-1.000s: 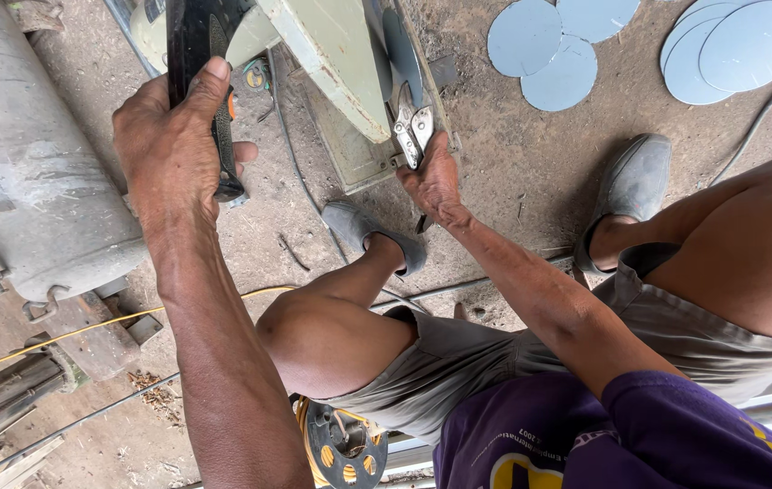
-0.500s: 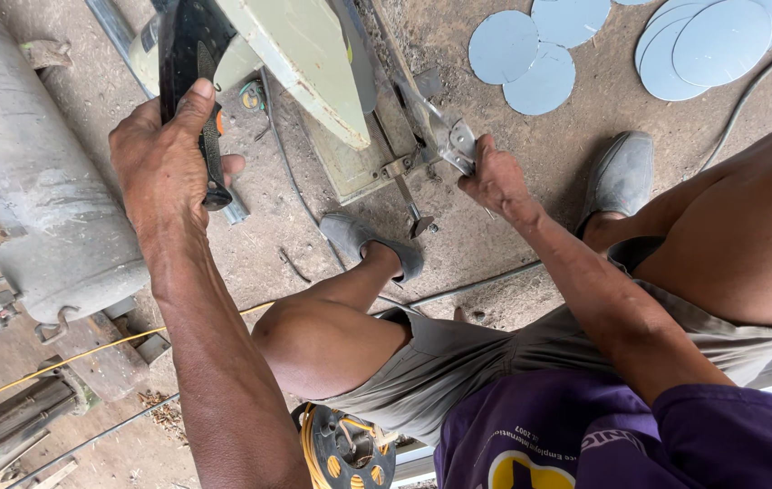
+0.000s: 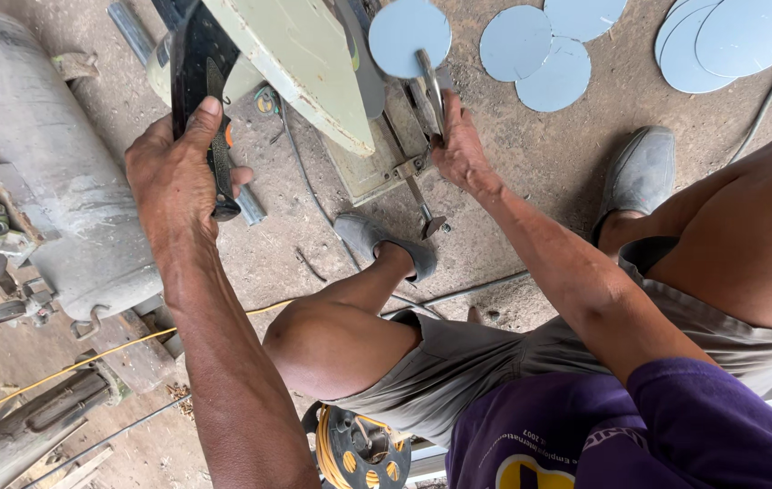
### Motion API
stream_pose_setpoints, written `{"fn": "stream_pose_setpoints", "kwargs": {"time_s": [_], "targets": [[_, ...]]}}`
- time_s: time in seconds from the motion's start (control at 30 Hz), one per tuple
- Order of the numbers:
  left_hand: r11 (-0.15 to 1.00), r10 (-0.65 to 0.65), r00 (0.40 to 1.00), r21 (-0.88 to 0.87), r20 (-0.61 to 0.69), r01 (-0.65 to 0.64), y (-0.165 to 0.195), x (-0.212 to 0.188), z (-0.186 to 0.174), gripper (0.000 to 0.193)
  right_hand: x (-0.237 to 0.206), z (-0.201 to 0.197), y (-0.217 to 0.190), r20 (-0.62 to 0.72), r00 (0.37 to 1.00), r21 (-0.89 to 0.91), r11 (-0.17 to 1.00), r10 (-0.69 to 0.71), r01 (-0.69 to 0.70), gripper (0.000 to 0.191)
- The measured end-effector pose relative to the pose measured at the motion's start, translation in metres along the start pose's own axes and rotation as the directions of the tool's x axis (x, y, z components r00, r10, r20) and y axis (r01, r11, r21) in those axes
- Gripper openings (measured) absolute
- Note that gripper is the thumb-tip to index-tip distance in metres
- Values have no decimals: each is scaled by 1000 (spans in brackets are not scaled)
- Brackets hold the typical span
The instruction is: The person uses a bench grinder to smooth the edges of circular metal discs. They hold each disc with pliers against the spinning wheel, rotate it to grind the perimeter, then place the finished disc on the floor and pick up the next one.
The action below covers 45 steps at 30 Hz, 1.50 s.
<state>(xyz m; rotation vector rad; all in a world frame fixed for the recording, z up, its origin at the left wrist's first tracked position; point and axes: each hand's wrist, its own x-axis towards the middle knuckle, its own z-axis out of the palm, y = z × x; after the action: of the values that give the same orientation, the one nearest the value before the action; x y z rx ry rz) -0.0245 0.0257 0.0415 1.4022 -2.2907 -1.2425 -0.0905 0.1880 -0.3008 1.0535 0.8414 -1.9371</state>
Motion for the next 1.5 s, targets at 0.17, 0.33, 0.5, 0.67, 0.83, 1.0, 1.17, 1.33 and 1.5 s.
{"fn": "stream_pose_setpoints", "kwargs": {"time_s": [0.17, 0.33, 0.5, 0.67, 0.83, 1.0, 1.17, 1.33, 1.5], "targets": [[1000, 2, 1000, 6, -1, -2, -2, 4, 0, 34, -8, 17, 8, 183, 899, -633, 652, -397, 417, 69], [1000, 3, 1000, 15, 2, -3, -2, 7, -1, 35, -9, 16, 28, 137, 949, -268, 912, -283, 311, 52], [1000, 13, 1000, 12, 0, -13, -5, 7, -3, 36, -5, -16, 32, 640, 469, -633, -71, -608, 771, 78], [1000, 15, 1000, 26, -9, -15, -3, 2, -2, 35, -5, -36, 12, 239, 967, -75, 992, -83, 103, 48], [1000, 15, 1000, 7, -7, -15, -3, -1, -3, 34, -13, -57, -22, 225, 971, -27, 996, 87, -83, 36], [999, 34, 999, 3, 1, -34, -5, 1, -5, 33, -12, -77, -74, 368, 921, -315, 949, 127, -5, 32], [999, 39, 999, -11, 5, -39, -7, -2, -7, 33, -33, -80, -132, 766, 642, -632, -161, 13, 758, 45], [999, 35, 999, -37, 11, -34, -8, -1, -9, 31, -70, -62, -172, 697, 711, -658, -309, 93, 686, 50], [998, 38, 999, -58, -7, -39, -12, -1, -7, 31, -99, -75, -163, 784, 613, -620, -109, -96, 777, 47]]}}
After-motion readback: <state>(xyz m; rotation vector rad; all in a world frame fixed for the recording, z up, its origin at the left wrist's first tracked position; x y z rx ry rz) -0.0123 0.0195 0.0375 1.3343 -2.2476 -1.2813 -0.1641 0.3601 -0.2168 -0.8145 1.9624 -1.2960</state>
